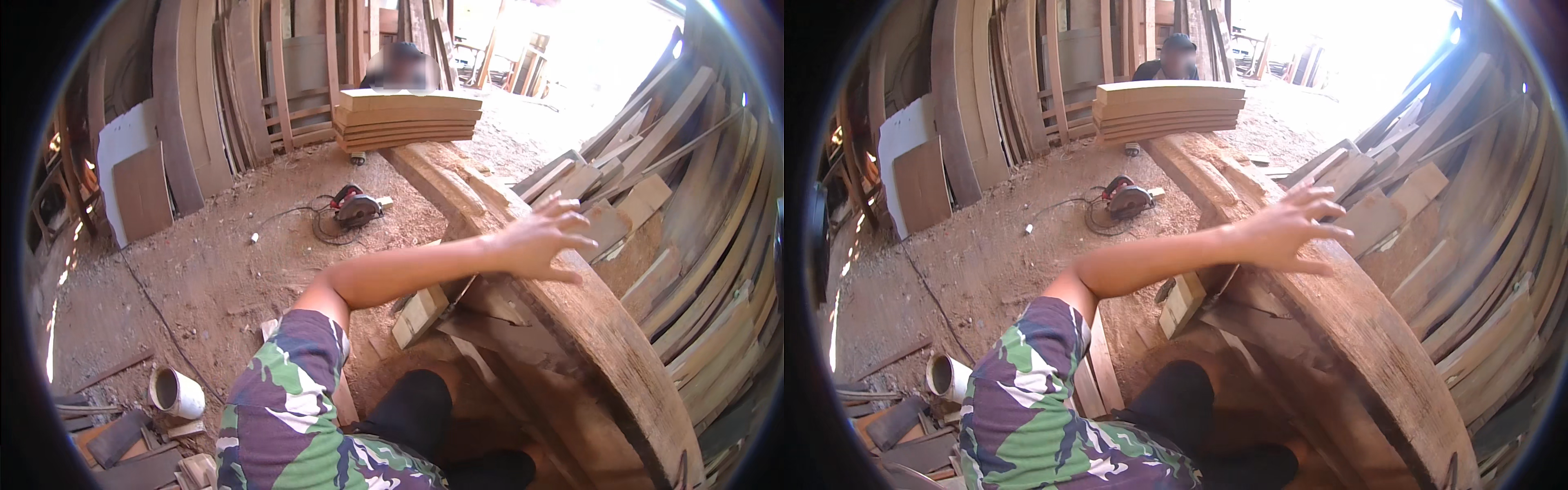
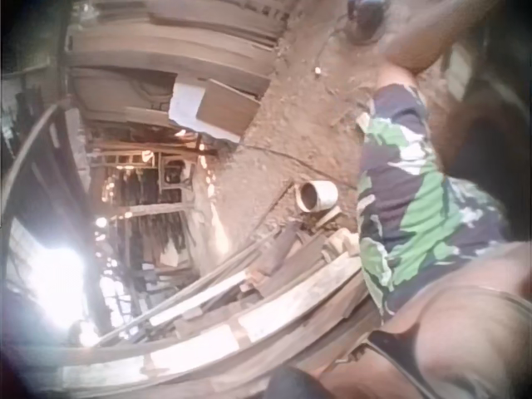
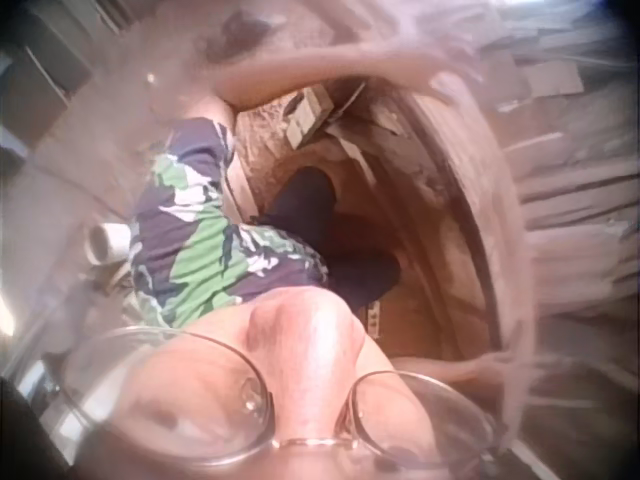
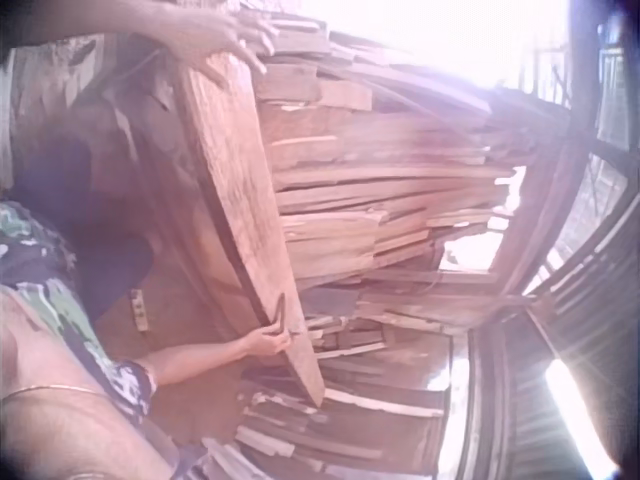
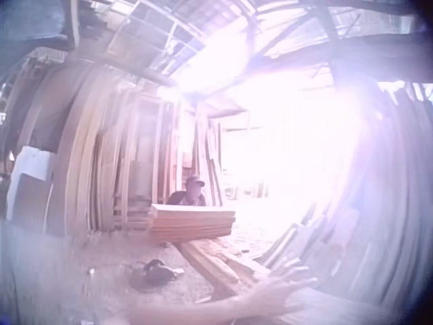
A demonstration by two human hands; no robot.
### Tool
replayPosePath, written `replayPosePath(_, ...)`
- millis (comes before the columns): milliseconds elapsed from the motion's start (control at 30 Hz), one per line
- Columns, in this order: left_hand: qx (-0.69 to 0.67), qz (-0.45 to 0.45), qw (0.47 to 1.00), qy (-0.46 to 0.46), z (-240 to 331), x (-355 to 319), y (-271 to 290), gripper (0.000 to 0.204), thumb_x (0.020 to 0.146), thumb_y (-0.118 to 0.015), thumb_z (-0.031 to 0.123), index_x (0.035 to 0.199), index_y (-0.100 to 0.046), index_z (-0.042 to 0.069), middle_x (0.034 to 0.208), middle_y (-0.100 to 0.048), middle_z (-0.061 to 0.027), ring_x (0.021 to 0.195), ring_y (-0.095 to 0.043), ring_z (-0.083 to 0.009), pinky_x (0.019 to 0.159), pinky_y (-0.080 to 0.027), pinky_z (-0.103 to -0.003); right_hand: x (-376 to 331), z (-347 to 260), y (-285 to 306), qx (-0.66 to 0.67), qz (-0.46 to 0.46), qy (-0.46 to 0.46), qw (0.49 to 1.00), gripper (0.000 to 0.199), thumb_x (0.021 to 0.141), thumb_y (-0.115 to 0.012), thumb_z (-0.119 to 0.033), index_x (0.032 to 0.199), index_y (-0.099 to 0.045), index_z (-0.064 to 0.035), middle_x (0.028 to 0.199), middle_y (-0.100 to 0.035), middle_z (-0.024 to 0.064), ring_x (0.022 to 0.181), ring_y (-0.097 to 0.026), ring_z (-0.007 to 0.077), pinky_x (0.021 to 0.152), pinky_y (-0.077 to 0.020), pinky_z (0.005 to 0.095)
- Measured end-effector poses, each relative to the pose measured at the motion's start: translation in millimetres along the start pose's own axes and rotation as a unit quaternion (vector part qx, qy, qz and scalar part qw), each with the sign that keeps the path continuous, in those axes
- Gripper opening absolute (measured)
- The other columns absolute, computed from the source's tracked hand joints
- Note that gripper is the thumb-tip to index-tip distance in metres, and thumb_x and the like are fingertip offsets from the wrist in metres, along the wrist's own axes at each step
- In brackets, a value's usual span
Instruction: The person marks lines on a piece of wood using a square and a pen, then compares the marked piece with other similar wooden components in a workshop environment.
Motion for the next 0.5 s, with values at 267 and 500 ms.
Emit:
replayPosePath(267,-0.087,0.061,0.984,0.144,-17,-21,-29,0.071,0.102,-0.058,0.072,0.154,-0.059,0.023,0.159,-0.05,-0.0209,0.161,-0.025,-0.0463,0.131,-0.026,-0.061,-66,4,-14,0.271,0.124,-0.021,0.954,0.039,0.108,-0.066,-0.028,0.129,-0.07,0.0046,0.121,-0.073,0.0256,0.109,-0.071,0.0421,0.095,-0.0572,0.0507)
replayPosePath(500,-0.106,0.012,0.977,0.184,-17,-18,-30,0.064,0.101,-0.057,0.074,0.136,-0.077,0.023,0.16,-0.052,-0.0202,0.162,-0.024,-0.0459,0.13,-0.027,-0.06,-57,-71,44,0.327,0.124,-0.079,0.933,0.036,0.11,-0.062,-0.025,0.127,-0.071,0.0065,0.12,-0.074,0.026,0.111,-0.071,0.0419,0.098,-0.0563,0.0503)
Point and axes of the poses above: each hand's wrist, its own x-axis towards the middle knuckle, its own y-axis out of the back of the hand, z = x × y, the point moved 7 cm from there along x, towards the middle knuckle
